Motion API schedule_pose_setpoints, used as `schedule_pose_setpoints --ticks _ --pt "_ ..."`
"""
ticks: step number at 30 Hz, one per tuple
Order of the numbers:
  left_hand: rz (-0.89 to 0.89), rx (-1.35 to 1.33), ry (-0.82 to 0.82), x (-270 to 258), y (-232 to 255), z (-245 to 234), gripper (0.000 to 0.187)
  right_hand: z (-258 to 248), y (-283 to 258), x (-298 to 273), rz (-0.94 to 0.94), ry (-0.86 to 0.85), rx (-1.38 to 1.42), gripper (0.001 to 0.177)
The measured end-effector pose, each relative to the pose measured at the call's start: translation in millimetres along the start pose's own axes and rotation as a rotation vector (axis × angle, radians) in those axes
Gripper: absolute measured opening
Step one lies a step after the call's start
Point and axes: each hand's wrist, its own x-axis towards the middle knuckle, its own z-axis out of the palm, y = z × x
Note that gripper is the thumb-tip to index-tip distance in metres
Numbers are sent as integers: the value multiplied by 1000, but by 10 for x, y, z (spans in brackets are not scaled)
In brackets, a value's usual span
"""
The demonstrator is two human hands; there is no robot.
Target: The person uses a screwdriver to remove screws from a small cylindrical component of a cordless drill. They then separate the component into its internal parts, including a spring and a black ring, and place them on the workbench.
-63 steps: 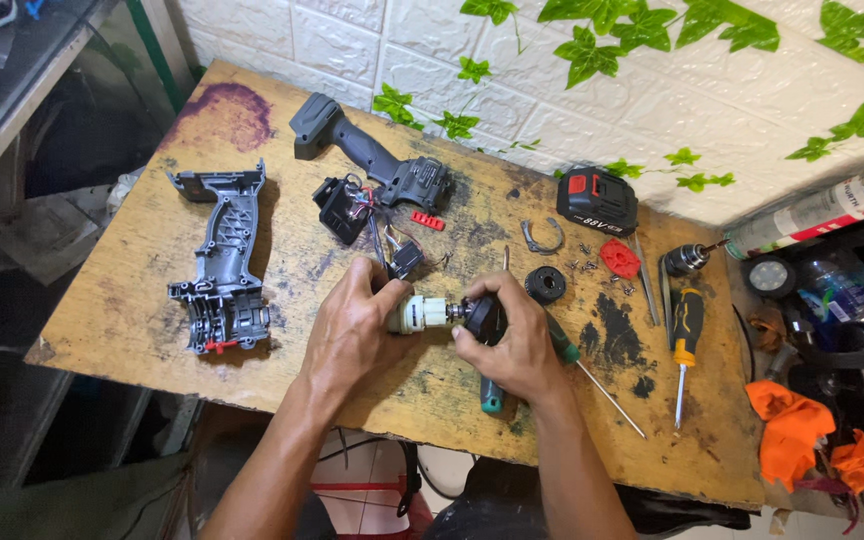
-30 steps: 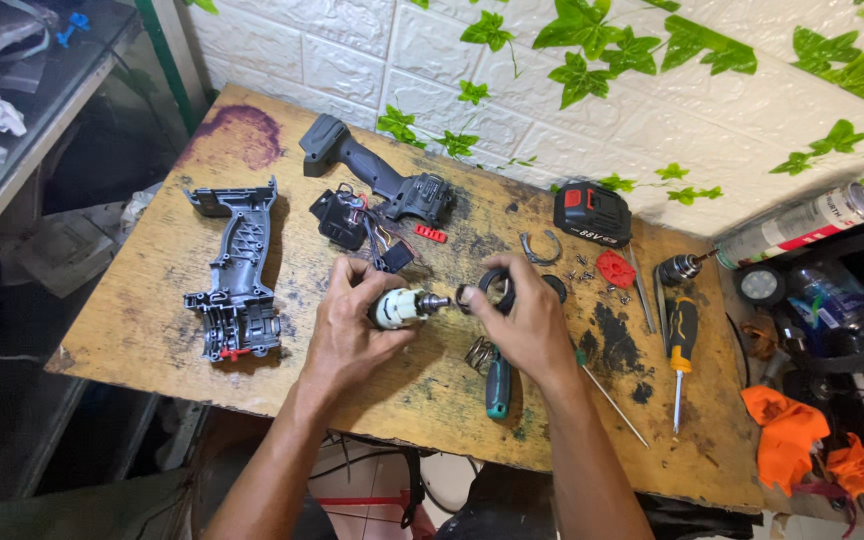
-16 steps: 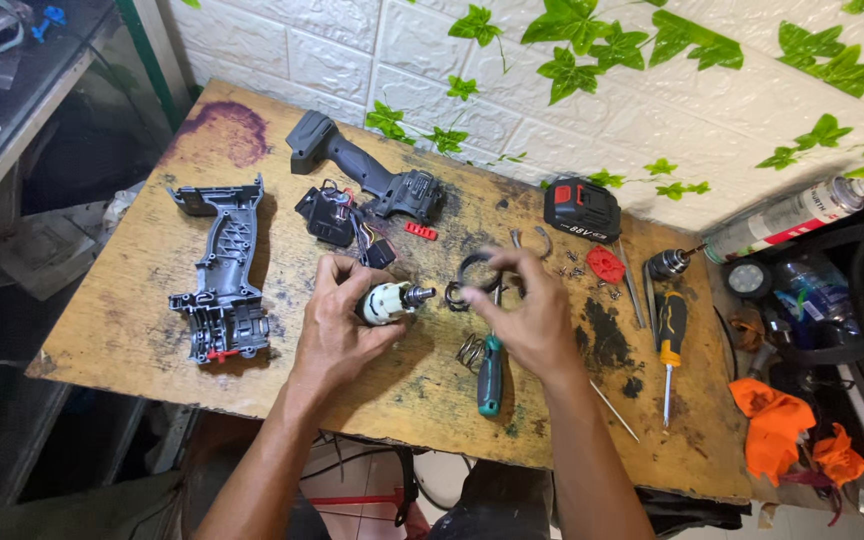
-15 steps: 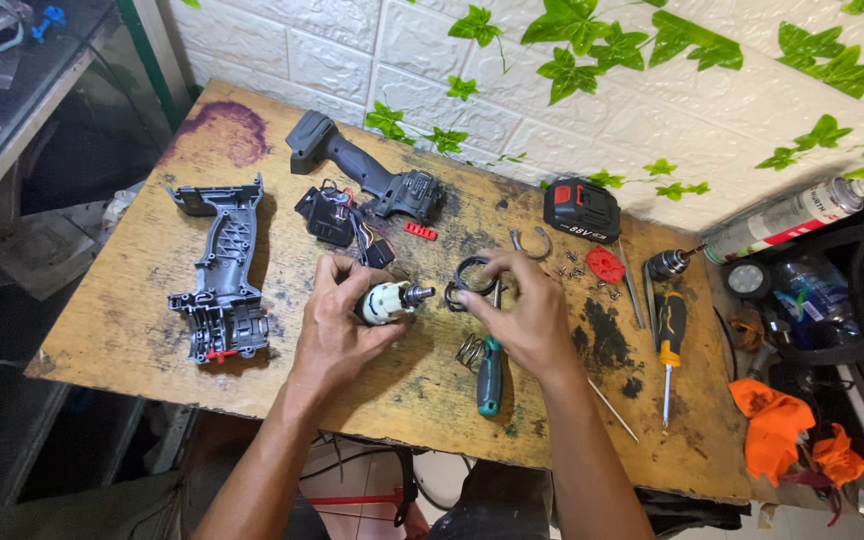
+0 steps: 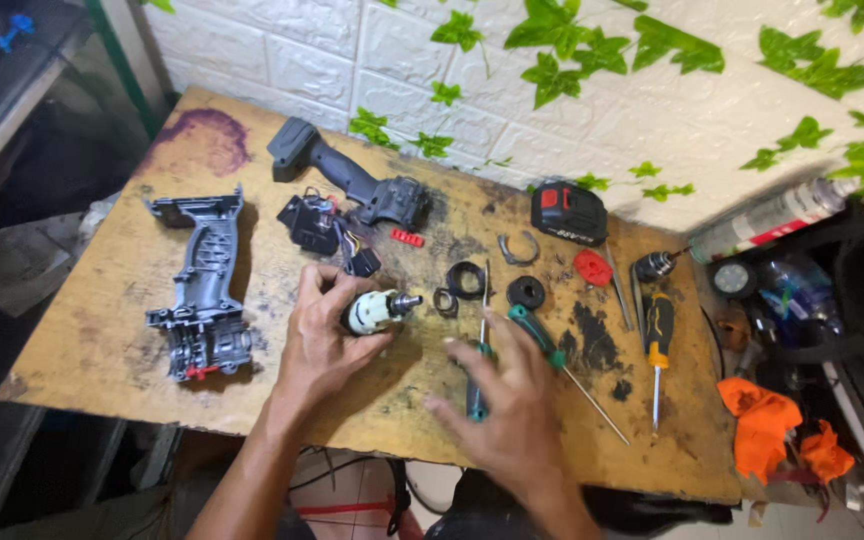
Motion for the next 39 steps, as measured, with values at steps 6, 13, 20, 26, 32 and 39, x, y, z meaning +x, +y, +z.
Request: schedule_pose_setpoints --ticks 6,13,20,26,32,39 --pt "-1 61 -12 -5 -34 19 41 225 186 -68 18 70 -70 39" --pt "52 66 17 -2 -134 58 45 238 541 -128 171 69 -216 34" --pt "55 67 28 0 -72 46 42 43 572 -85 234 131 -149 27" --pt "60 41 17 -11 -74 41 43 158 559 -91 59 17 -231 33" --pt "63 42 10 -23 -131 43 44 177 500 -46 49 11 -208 23" --pt "46 -29 79 -13 -211 118 51 22 396 286 94 41 -11 25"
